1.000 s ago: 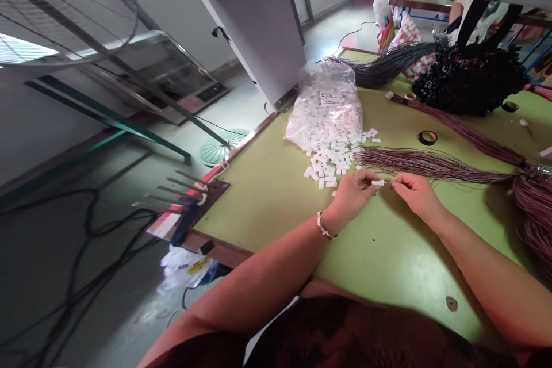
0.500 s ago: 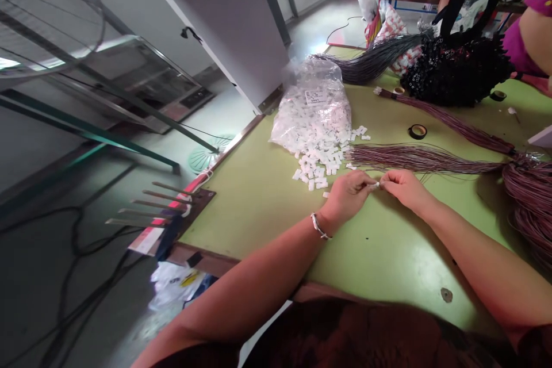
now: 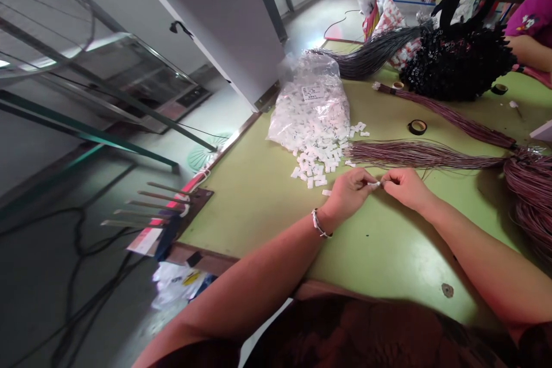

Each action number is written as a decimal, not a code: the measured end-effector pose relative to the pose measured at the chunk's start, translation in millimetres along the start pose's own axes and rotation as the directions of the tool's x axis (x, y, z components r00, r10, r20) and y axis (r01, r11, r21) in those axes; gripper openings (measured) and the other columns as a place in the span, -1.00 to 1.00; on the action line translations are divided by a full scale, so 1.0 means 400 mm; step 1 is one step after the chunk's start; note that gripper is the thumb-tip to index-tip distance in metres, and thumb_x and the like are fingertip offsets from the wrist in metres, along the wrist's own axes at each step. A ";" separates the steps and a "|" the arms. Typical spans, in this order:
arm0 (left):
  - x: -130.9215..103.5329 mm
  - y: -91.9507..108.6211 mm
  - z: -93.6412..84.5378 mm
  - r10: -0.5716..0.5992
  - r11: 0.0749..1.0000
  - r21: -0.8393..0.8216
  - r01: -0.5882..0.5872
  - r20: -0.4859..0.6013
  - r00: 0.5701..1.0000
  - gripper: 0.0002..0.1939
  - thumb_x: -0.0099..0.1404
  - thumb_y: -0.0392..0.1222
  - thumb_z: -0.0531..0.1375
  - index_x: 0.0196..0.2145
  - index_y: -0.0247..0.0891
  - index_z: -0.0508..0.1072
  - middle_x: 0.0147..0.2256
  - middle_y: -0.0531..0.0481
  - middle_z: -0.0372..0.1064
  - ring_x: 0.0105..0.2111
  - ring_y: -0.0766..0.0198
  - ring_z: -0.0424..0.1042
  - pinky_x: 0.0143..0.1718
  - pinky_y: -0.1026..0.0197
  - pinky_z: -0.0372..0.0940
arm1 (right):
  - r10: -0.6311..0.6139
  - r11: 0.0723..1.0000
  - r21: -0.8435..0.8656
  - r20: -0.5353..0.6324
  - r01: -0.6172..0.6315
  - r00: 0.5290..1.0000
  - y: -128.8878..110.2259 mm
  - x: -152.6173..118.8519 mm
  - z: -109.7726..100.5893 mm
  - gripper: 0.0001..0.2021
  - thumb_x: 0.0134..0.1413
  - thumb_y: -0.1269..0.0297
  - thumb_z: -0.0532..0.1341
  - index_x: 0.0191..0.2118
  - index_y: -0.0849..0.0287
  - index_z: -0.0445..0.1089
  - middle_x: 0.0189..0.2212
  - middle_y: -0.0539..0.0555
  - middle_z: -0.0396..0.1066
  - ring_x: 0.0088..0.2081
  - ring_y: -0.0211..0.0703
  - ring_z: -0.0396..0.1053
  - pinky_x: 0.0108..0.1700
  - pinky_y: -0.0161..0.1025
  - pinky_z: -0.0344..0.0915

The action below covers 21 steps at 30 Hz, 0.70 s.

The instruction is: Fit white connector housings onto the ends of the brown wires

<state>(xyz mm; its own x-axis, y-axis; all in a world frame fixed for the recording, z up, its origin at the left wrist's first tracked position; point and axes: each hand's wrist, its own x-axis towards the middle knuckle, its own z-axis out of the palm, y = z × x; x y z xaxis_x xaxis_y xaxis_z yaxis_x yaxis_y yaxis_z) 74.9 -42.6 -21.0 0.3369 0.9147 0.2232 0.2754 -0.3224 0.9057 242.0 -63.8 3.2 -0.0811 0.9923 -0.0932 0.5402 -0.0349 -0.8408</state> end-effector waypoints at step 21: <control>0.000 0.002 -0.009 0.127 0.986 0.102 -0.133 0.067 0.990 -0.87 0.10 -0.37 0.20 -0.55 -0.22 0.42 -0.53 0.05 0.35 -0.48 0.34 0.30 -0.40 0.27 0.21 | -0.059 0.995 -0.083 -0.007 0.058 0.998 0.001 -0.008 0.012 -0.86 -0.16 0.28 0.07 -0.62 0.18 0.22 -0.69 -0.08 0.15 -0.58 -0.33 0.06 -0.52 -0.35 -0.01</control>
<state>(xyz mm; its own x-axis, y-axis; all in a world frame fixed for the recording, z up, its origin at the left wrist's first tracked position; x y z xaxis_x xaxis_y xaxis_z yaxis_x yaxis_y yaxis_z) 71.7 -41.8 -19.0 0.4283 0.8481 0.3118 0.3186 -0.4646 0.8262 238.5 -67.4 0.4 -0.1073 0.9934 -0.0396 0.6024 0.0332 -0.7975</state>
